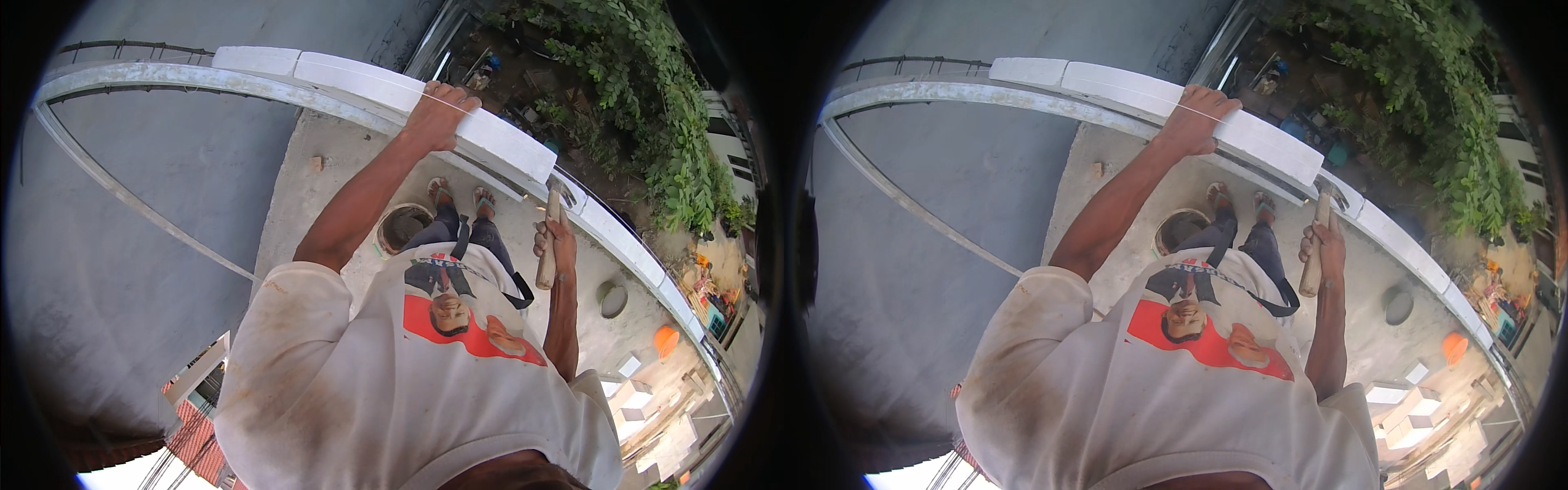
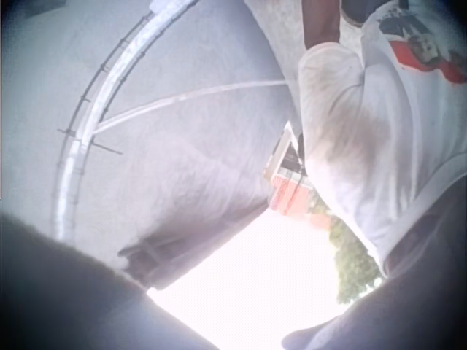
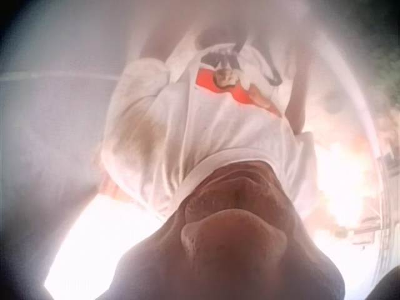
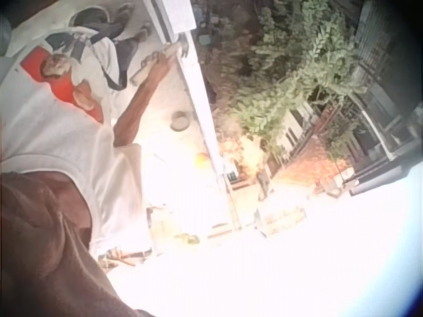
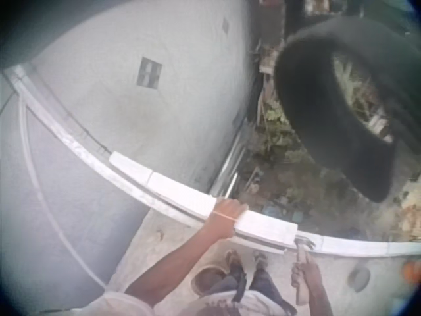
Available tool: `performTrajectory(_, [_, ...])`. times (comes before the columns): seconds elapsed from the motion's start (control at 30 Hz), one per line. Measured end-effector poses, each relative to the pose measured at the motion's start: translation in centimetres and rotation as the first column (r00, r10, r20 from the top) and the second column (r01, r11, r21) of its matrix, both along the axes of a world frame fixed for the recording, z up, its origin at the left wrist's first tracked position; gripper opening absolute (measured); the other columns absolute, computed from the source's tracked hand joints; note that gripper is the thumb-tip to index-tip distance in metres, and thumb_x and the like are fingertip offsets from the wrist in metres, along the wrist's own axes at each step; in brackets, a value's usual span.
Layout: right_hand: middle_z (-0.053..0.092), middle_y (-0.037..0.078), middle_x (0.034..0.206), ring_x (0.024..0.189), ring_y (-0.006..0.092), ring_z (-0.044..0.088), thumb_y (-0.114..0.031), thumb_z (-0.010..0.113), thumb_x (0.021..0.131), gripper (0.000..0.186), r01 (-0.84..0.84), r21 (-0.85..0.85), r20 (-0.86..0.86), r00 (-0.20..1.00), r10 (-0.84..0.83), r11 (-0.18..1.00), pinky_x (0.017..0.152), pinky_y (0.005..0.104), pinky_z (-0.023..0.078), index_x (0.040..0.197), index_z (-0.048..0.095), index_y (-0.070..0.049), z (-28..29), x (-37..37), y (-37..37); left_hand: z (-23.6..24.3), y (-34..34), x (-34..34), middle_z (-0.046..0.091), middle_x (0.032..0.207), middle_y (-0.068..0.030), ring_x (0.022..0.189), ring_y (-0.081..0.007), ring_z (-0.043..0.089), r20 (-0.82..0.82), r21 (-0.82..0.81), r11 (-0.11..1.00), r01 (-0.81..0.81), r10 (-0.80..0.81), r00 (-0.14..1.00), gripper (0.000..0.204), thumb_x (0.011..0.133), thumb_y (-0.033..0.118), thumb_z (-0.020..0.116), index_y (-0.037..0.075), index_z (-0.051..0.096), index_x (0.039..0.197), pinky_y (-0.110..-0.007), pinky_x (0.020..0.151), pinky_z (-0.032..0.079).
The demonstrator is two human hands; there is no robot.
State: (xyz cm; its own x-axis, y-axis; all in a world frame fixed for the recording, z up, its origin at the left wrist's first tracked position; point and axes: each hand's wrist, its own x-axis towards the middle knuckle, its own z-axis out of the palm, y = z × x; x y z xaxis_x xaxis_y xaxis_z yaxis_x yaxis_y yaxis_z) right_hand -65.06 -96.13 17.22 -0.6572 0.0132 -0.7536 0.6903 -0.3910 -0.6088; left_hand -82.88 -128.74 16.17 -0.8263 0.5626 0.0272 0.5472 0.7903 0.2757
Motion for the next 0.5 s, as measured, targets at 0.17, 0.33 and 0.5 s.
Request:
performTrajectory(0.17, [0.061,0.006,0.081,0.047,0.0131,0.053,-0.006,0.061,0.098,0.074,-0.478,0.512,-0.014,0.826,0.563,0.714,0.043,0.029,0.045,0.163,0.028,-0.008,8.3,5.2,1.3,-0.1,-0.4,0.0,0.063,0.133,-0.011,0.131,-0.0288,0.054,0.049,0.018,1.0,-0.008,0.007,0.999,0.084,0.064,0.005,0.085,0.014,0.057,0.142,-0.048,0.119,0.032])
performTrajectory(0.33, [0.07,0.015,0.096,0.068,0.0225,0.064,-0.006,0.069,0.095,0.074,-0.481,0.809,-0.167,0.363,0.917,0.338,0.063,0.0358,0.053,0.159,0.033,0.0,16.3,6.2,2.1,-0.2,-1.8,-0.5,0.055,0.149,-0.0144,0.144,-0.03,0.046,0.122,0.137,0.99,0.008,-0.025,0.992,0.095,0.071,0.027,0.089,0.013,0.045,0.154,-0.053,0.127,0.023])
performTrajectory(0.5, [0.071,0.028,0.118,0.095,0.0394,0.072,-0.014,0.076,0.093,0.057,-0.158,0.972,-0.149,0.162,0.975,0.175,0.083,0.0445,0.056,0.145,0.055,-0.003,21.4,0.0,3.9,1.6,-5.5,-2.0,0.053,0.155,-0.0089,0.148,-0.0277,0.044,0.182,-0.087,0.978,-0.191,0.204,0.962,0.07,0.089,0.041,0.08,0.023,0.055,0.151,-0.056,0.128,0.022])
